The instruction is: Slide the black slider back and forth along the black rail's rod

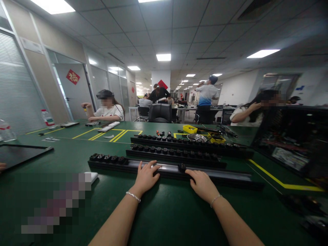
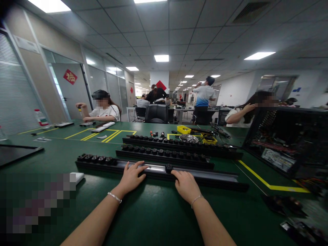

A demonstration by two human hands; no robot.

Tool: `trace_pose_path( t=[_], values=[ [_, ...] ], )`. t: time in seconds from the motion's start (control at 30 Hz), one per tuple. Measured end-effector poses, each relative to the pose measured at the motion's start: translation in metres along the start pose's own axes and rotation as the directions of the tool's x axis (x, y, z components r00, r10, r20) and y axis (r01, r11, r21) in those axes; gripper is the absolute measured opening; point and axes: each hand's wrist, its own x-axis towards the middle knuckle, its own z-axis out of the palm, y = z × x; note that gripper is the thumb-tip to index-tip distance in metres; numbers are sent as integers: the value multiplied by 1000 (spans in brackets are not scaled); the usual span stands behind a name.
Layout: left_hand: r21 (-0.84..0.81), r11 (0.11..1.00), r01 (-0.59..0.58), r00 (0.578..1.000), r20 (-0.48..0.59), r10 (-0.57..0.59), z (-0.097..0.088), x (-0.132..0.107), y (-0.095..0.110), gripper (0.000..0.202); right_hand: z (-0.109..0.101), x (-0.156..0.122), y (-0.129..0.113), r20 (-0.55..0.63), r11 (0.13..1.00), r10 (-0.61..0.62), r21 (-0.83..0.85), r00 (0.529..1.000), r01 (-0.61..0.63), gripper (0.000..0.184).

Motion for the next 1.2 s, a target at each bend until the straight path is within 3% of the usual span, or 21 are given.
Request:
trace_pose_path(
  t=[1.2],
  values=[
    [1, 1000, -21, 999, -26, 21, 2, 0, -2, 33, -3, -4, 7, -29, 1000, -9, 4, 1000, 9, 41]
  ],
)
